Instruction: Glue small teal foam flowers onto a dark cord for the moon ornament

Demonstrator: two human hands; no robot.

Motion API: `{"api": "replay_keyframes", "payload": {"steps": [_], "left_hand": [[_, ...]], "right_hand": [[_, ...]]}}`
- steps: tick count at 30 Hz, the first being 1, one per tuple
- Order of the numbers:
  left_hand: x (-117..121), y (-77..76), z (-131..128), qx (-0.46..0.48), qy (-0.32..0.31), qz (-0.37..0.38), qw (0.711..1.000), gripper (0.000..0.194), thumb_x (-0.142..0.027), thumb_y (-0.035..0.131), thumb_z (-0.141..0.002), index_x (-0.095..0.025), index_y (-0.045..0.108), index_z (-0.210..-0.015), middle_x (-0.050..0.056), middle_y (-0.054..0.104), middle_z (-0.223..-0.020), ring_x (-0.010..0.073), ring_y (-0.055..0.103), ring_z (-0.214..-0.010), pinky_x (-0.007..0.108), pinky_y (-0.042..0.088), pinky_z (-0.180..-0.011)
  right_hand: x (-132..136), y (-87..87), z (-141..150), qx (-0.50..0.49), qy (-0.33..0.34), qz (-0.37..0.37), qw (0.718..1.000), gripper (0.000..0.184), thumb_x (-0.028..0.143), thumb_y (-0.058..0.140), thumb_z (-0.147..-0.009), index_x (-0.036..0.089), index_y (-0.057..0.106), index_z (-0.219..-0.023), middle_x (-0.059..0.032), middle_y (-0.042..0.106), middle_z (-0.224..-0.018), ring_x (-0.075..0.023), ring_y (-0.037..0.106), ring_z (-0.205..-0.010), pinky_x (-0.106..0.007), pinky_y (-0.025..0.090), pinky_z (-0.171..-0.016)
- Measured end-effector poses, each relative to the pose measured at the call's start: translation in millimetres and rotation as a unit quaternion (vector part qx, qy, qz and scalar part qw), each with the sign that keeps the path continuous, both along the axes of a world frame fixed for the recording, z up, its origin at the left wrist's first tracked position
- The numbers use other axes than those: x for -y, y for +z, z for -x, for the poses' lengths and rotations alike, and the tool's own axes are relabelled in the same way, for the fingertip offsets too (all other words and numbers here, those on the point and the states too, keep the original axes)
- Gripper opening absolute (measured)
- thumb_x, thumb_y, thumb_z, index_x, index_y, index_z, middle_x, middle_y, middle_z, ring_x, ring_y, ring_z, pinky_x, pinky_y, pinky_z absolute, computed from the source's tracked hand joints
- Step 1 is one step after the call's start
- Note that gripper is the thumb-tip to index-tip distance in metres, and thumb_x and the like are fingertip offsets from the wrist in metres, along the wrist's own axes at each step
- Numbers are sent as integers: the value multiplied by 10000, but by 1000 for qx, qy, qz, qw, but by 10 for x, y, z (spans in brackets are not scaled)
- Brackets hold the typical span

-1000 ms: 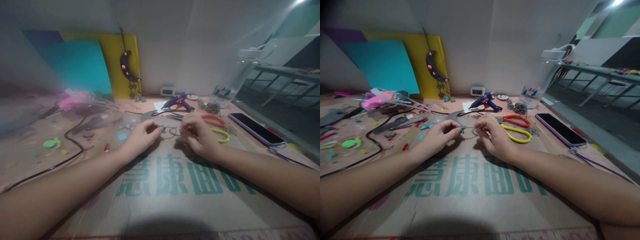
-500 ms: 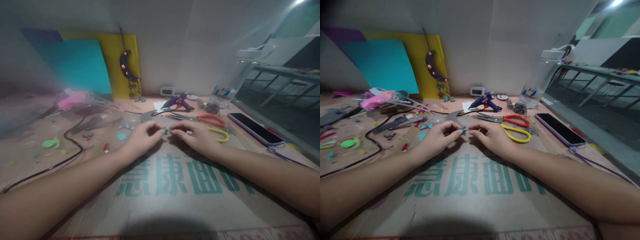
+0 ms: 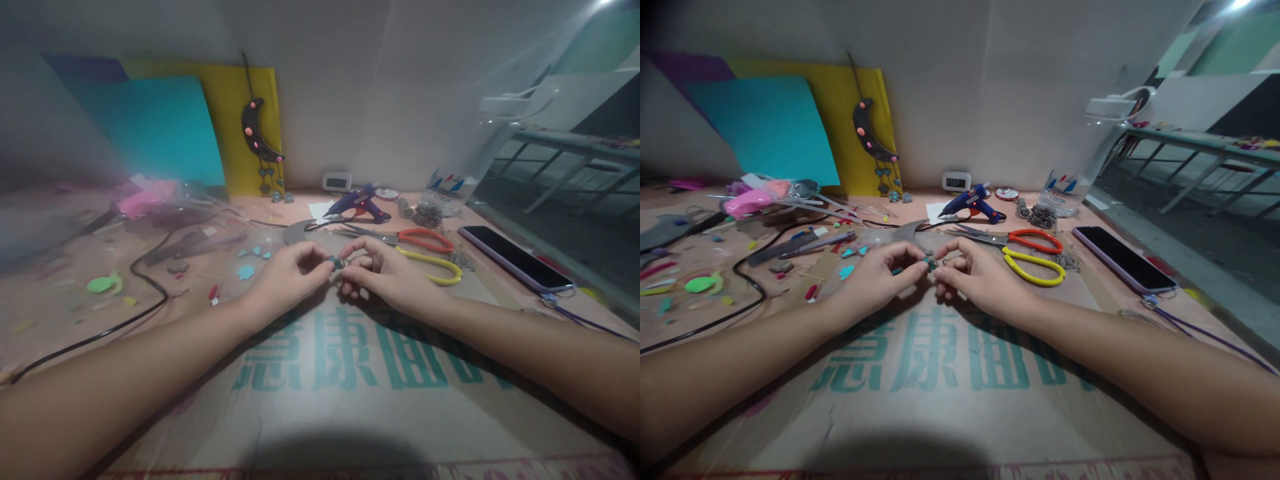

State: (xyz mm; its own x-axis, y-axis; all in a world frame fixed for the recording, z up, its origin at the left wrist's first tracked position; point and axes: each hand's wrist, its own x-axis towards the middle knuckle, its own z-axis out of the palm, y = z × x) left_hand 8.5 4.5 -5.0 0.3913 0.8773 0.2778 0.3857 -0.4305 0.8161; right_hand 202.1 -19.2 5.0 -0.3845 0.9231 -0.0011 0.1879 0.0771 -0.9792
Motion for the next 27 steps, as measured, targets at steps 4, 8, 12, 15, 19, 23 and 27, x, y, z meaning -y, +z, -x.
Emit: {"api": "replay_keyframes", "payload": {"steps": [4, 8, 12, 15, 19, 23, 27], "left_hand": [[24, 6, -4, 8, -10, -3, 1000, 141, -296, 569, -857, -172, 629, -826, 4, 680, -792, 146, 609, -741, 247, 460, -677], [41, 16, -12, 11, -10, -8, 1000, 135, -284, 566, -858, -172, 634, -825, 6, 688, -793, 146, 614, -740, 242, 463, -673], [54, 29, -13, 4, -6, -8, 1000, 171, -319, 578, -868, -166, 637, -820, 9, 690, -790, 144, 614, -736, 237, 459, -665], [66, 27, -9, 13, -16, 4, 1000, 194, -341, 588, -877, -163, 648, -827, 14, 702, -795, 145, 625, -739, 239, 465, -674], [64, -14, -5, 55, -55, 31, 997, 196, -343, 588, -897, -164, 665, -878, 17, 721, -828, 138, 646, -753, 240, 476, -693], [36, -67, -9, 104, -65, 75, 990, 192, -348, 612, -888, -163, 654, -907, 29, 730, -861, 140, 662, -758, 248, 485, -687], [28, -71, -23, 129, -62, 92, 985, 176, -329, 632, -867, -160, 626, -911, 38, 727, -864, 143, 668, -768, 253, 494, -695]], "right_hand": [[-27, -30, -13, -45, 41, 31, 998, 265, 364, 593, -916, 207, 513, -1115, 4, 684, -684, -118, 622, -585, -210, 429, -506], [-18, -36, -18, -109, 36, 26, 993, 285, 449, 539, -940, 191, 535, -1061, -1, 664, -683, -126, 633, -590, -240, 465, -540], [-10, -24, -12, -54, 14, 12, 998, 256, 398, 603, -913, 192, 546, -1052, 12, 673, -661, -104, 611, -548, -192, 398, -465], [-15, -13, -6, -37, -1, 5, 999, 231, 380, 628, -894, 191, 547, -1001, 17, 676, -651, -103, 617, -545, -191, 407, -472], [-23, -1, 2, -60, -14, 18, 998, 253, 394, 663, -860, 185, 532, -915, 0, 691, -678, -113, 643, -558, -205, 453, -495], [-25, -9, 4, -93, -20, 34, 995, 289, 420, 685, -834, 188, 536, -919, -5, 697, -692, -125, 662, -575, -233, 502, -533], [-18, -14, 4, -105, -20, 38, 994, 284, 405, 690, -835, 193, 543, -954, 2, 693, -701, -131, 676, -603, -252, 528, -573]]}}
